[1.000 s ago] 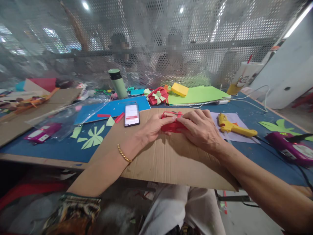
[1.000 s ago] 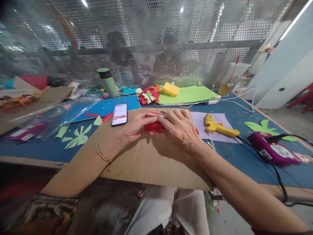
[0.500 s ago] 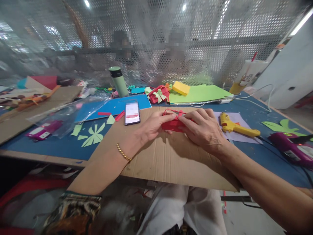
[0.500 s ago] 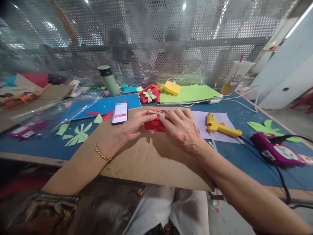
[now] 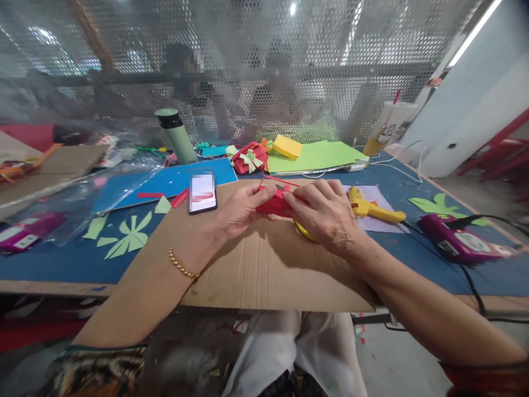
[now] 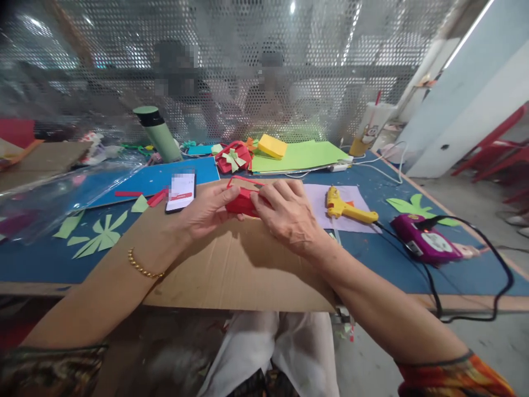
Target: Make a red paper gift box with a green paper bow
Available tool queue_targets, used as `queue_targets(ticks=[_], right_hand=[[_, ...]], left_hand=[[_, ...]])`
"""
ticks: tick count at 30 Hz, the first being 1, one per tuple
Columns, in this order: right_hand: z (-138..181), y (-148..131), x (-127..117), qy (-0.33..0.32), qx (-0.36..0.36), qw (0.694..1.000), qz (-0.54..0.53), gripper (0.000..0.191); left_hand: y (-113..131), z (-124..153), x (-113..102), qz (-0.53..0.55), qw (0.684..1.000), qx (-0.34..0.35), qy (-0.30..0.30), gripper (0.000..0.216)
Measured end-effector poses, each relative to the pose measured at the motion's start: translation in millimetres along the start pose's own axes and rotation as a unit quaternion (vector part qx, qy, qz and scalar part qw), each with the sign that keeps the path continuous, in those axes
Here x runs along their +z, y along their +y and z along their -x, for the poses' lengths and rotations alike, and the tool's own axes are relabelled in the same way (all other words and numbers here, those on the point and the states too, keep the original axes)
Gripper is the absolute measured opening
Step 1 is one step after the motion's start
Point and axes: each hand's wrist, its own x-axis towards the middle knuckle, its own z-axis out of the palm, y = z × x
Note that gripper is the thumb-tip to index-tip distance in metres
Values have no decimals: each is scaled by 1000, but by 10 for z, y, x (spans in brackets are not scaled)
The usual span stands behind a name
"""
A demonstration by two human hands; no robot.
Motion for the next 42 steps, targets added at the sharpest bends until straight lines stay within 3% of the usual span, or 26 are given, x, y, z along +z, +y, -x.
queue_targets(ticks=[9,19,26,31,34,37,40,42], right_hand=[[-40,-91,-65,-9,-38,997,65,26],[-42,-71,-93,35,-23,999,30,25],[-7,-61,-59,56,-9,998,6,30],[-18,-71,-53,35,-16,999,38,25],[-10,-19,-58,67,28,997,12,23],[14,119,-42,110,127,983,-69,31],[24,259,-4,128,253,939,-196,40],[6,295,9,81,328,888,-314,50]], left_hand=[[-10,34,54,1,999,-17,49,23],[-9,73,98,42,998,-1,43,17],[-23,36,118,3,998,-6,68,9],[-18,23,92,6,998,17,55,13],[0,-6,51,7,997,45,65,20],[41,-33,15,-14,994,70,85,24],[89,-37,7,-30,991,95,95,27],[105,-31,12,-34,989,104,97,29]])
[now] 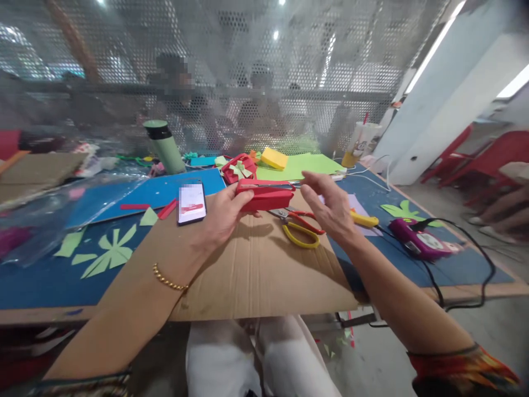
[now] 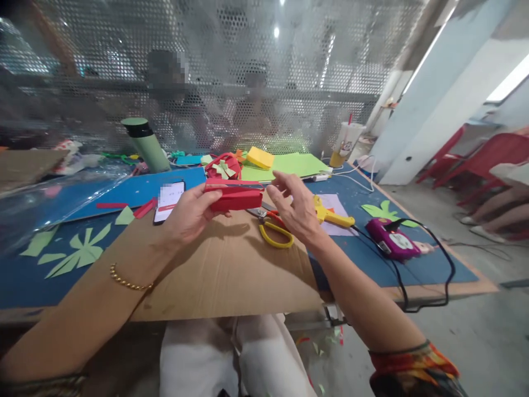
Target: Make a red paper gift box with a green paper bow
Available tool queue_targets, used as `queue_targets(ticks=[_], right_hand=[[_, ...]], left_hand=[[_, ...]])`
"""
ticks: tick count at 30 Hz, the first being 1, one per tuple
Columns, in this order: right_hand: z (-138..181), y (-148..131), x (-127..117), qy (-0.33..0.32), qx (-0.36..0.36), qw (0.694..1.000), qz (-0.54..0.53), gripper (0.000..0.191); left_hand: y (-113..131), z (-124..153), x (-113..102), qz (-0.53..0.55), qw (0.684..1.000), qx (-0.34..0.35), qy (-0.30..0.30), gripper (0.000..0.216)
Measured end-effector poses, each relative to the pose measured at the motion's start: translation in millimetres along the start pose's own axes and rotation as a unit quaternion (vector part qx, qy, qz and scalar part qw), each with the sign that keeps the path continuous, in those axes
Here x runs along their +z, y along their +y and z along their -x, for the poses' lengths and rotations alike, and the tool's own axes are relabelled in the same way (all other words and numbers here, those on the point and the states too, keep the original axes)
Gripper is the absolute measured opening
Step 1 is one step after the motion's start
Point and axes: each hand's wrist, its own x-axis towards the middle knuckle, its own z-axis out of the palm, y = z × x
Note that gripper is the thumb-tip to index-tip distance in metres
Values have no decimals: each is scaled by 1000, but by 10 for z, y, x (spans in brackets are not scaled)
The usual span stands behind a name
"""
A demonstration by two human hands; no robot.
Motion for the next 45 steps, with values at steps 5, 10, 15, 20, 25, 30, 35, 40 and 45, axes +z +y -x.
queue_targets(ticks=[5,10,15,20,25,30,35,40,45], right_hand=[[-24,-159,32,-164,184,944,-219,68],[-16,-209,97,-211,214,906,-300,62],[6,-130,172,-201,233,888,-341,52],[19,-114,190,-181,246,886,-348,48],[18,-128,196,-174,284,877,-346,45],[17,-122,224,-168,283,880,-343,41],[22,-111,219,-171,277,876,-356,41],[10,-150,182,-191,258,869,-376,46],[13,-144,238,-208,218,881,-365,41]], left_hand=[[-36,10,3,-40,999,21,-5,27],[-68,21,14,-67,997,23,-30,27],[-44,49,33,-57,998,-9,-39,31],[-84,55,33,-42,998,-29,-35,42],[-111,23,11,-16,998,-56,-28,43],[-75,11,23,0,996,-84,-3,40],[-43,4,38,9,995,-99,17,36],[-43,-17,17,23,995,-92,34,39],[-48,0,35,21,993,-108,41,27]])
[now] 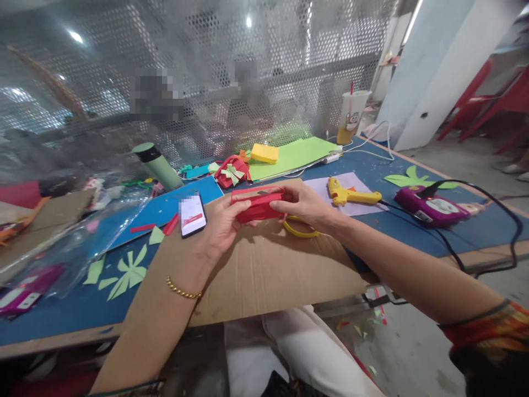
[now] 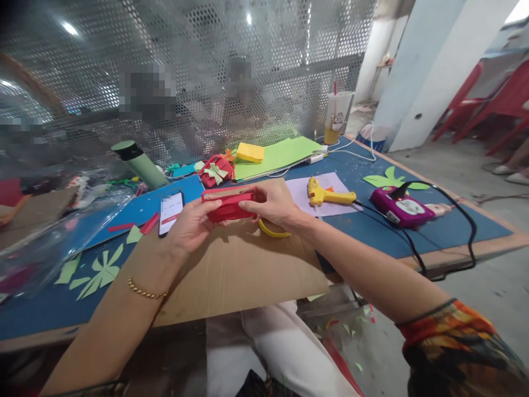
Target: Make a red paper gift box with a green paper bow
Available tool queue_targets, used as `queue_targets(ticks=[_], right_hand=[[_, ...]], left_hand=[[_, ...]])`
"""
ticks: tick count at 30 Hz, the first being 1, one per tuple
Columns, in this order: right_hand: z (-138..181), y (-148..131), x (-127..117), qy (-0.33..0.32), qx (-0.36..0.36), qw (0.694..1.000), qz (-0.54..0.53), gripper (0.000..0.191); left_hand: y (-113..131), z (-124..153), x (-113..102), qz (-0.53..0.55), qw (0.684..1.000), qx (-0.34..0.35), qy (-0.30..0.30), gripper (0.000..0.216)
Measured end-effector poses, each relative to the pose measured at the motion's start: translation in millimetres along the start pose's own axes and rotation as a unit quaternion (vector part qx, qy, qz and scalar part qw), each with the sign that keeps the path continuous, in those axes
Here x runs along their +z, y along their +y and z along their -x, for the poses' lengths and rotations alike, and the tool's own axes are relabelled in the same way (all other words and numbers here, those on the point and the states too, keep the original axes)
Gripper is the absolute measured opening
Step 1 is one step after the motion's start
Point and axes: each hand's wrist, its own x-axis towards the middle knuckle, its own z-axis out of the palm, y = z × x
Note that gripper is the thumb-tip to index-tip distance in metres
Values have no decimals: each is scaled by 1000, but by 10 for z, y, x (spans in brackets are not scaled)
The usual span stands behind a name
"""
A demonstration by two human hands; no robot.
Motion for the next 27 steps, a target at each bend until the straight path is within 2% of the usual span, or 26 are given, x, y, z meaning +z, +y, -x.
queue_targets(ticks=[4,8,11,13,15,17,19,23,27], right_hand=[[-19,73,-7,2,-40,999,25,31],[-21,149,-50,15,-35,996,77,41],[-18,183,-113,70,-70,985,139,46],[-15,181,-152,130,-159,954,220,40],[-9,167,-166,169,-266,891,327,28],[2,155,-148,167,-340,826,418,20],[19,154,-110,137,-362,786,482,18],[47,172,-56,107,-352,753,545,17],[51,172,-64,99,-333,762,546,20]], left_hand=[[17,30,20,-13,1000,-16,-6,22],[39,46,30,-8,1000,-22,-1,19],[49,40,27,-3,1000,-16,11,20],[55,32,25,-1,1000,-17,25,18],[62,30,30,1,999,-22,36,14],[71,39,44,2,999,-25,37,11],[79,59,63,-2,999,-29,27,12],[75,96,76,-15,999,-35,-6,15],[43,72,32,-17,999,-36,-37,15]])
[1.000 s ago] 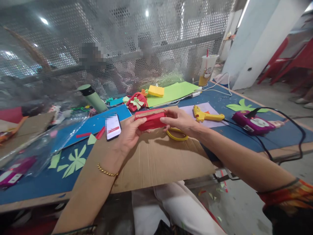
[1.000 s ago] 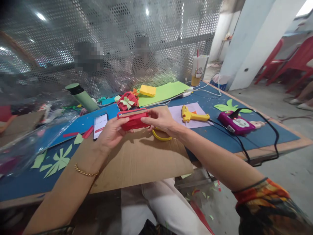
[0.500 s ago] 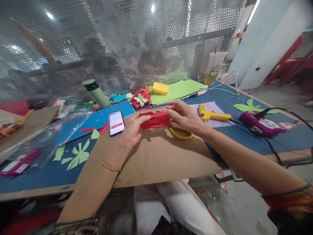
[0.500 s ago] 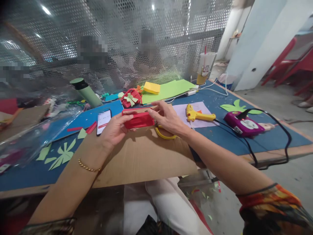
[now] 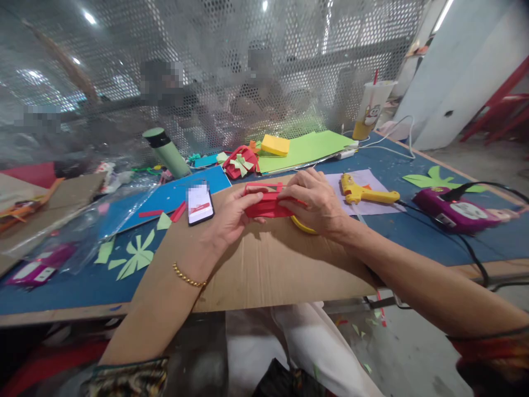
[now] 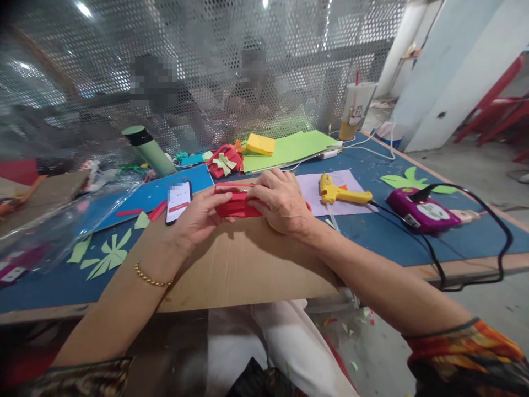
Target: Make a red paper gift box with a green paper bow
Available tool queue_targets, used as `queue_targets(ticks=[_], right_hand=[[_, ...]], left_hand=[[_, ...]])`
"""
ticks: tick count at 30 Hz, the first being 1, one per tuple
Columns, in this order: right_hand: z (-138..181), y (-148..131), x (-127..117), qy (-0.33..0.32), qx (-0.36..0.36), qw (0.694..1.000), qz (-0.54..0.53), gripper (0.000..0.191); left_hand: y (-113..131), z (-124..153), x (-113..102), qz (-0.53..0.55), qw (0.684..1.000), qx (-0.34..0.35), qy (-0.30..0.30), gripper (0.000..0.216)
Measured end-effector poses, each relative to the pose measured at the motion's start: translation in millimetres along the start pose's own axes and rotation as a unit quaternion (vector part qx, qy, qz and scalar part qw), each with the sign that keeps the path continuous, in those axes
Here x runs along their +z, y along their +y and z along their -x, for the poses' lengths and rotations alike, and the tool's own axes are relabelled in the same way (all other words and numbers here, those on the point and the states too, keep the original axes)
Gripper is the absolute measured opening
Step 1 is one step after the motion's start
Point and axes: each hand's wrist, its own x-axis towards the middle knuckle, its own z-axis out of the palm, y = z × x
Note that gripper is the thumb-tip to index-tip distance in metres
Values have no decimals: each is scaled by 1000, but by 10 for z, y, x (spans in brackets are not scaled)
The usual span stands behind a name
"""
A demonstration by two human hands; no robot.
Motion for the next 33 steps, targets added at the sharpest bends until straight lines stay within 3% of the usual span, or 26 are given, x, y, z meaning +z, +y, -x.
queue_targets(ticks=[7,11,25,33], right_hand=[[-5,61,-21,-1,16,999,-30,20],[-5,110,-12,26,27,999,-30,23],[33,119,-16,3,-12,1000,-11,35],[43,153,-3,-8,26,998,-61,29]], left_hand=[[22,-19,-93,0,996,5,-85,28],[25,6,-97,-19,992,26,-122,55],[-113,-11,-21,-73,985,106,-115,37],[-179,-50,-30,-67,991,114,-38,44]])
